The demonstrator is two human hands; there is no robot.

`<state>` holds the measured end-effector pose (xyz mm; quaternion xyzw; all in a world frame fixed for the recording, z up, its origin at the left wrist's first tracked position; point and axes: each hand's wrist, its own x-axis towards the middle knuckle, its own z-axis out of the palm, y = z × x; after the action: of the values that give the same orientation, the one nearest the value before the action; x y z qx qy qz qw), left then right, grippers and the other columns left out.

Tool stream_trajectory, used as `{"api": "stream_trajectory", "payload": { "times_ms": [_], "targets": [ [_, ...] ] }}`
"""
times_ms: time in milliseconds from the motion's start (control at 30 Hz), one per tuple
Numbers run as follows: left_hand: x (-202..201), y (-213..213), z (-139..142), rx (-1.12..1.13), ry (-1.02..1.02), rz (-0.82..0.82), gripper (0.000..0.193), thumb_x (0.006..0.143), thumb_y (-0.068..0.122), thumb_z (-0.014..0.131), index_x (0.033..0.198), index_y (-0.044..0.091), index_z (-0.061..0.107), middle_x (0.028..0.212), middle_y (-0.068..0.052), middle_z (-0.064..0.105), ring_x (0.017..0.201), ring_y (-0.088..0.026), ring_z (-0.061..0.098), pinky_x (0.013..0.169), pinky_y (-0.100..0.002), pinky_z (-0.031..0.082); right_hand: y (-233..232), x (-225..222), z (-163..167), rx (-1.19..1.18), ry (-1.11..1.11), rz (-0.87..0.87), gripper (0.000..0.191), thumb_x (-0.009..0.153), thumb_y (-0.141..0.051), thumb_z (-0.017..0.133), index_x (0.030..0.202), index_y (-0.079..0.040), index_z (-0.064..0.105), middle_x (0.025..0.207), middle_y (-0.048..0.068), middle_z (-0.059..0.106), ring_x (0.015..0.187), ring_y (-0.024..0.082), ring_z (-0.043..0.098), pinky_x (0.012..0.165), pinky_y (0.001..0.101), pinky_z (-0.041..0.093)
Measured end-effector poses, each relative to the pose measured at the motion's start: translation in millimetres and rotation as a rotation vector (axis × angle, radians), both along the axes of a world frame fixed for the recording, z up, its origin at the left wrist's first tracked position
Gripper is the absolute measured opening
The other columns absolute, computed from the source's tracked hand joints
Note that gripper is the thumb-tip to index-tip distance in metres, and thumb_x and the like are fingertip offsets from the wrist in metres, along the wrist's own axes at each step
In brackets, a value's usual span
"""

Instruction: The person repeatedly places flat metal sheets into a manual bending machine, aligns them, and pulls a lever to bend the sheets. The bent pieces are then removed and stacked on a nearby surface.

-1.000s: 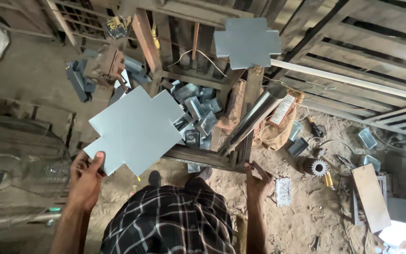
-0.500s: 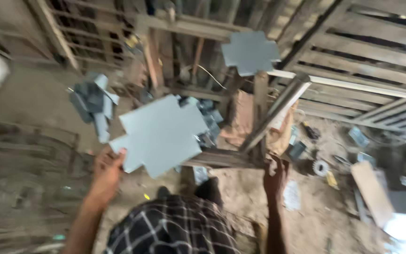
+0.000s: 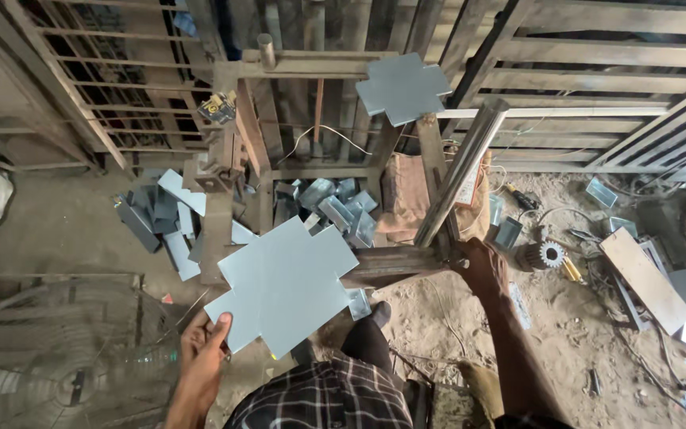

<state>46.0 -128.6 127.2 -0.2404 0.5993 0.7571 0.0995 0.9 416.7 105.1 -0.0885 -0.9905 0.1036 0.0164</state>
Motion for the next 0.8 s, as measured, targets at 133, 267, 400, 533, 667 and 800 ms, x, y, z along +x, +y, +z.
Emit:
{"api": "stream_trajectory", "payload": {
  "times_ms": [133, 267, 400, 533, 667, 800],
  "targets": [
    [13, -12, 1, -0.008, -0.011, 0.039, 0.035, 0.093, 0.022, 0.07, 0.121, 0.001, 0.068, 0.095, -0.001, 0.071, 0.081, -0.01, 0.06, 0.069, -0.03, 0.048, 5, -1, -2, -0.014, 0.011, 0.044, 0.038, 0.078, -0.031, 0.082, 0.112, -0.015, 0.077, 0.11, 0.003, 0.073, 0.099, 0.029, 0.069, 0.084, 0.0442, 0.055],
    [26, -20, -2, -0.017, 0.032, 0.067, 0.038, 0.094, 0.022, 0.073, 0.122, -0.004, 0.067, 0.098, -0.002, 0.071, 0.083, -0.011, 0.06, 0.069, -0.031, 0.046, 13, -6, -8, -0.014, 0.047, 0.072, 0.039, 0.08, -0.027, 0.079, 0.117, -0.014, 0.076, 0.111, 0.005, 0.071, 0.101, 0.031, 0.067, 0.085, 0.0449, 0.054],
    [33, -24, -6, -0.057, -0.037, 0.091, 0.042, 0.093, 0.023, 0.071, 0.129, 0.002, 0.066, 0.097, -0.002, 0.071, 0.082, -0.011, 0.06, 0.068, -0.031, 0.046, 16, -24, -10, -0.024, 0.098, 0.097, 0.039, 0.08, -0.022, 0.08, 0.118, -0.013, 0.075, 0.115, 0.007, 0.07, 0.102, 0.032, 0.065, 0.087, 0.0455, 0.053],
    [39, -20, -7, -0.092, 0.008, 0.064, 0.042, 0.098, 0.024, 0.07, 0.131, -0.002, 0.067, 0.096, -0.003, 0.068, 0.081, -0.011, 0.058, 0.068, -0.031, 0.045, 14, -42, -7, -0.069, 0.16, 0.135, 0.04, 0.079, -0.024, 0.082, 0.117, -0.014, 0.076, 0.111, 0.005, 0.07, 0.1, 0.031, 0.068, 0.087, 0.0455, 0.054],
    [46, -7, -6, -0.025, -0.019, 0.087, 0.043, 0.094, 0.023, 0.068, 0.13, 0.001, 0.065, 0.101, -0.001, 0.073, 0.085, -0.01, 0.064, 0.072, -0.03, 0.05, 10, -61, -12, -0.125, 0.219, 0.084, 0.037, 0.081, -0.023, 0.082, 0.116, -0.012, 0.076, 0.11, 0.007, 0.069, 0.096, 0.032, 0.07, 0.081, 0.0455, 0.056],
    [49, 8, -4, -0.017, -0.021, 0.073, 0.044, 0.097, 0.023, 0.069, 0.135, 0.0, 0.066, 0.102, -0.003, 0.071, 0.085, -0.011, 0.061, 0.073, -0.03, 0.047, 9, -76, -20, -0.15, 0.26, 0.066, 0.028, 0.081, -0.022, 0.081, 0.105, -0.009, 0.076, 0.111, 0.009, 0.068, 0.094, 0.032, 0.07, 0.081, 0.0456, 0.056]
  ]
}}
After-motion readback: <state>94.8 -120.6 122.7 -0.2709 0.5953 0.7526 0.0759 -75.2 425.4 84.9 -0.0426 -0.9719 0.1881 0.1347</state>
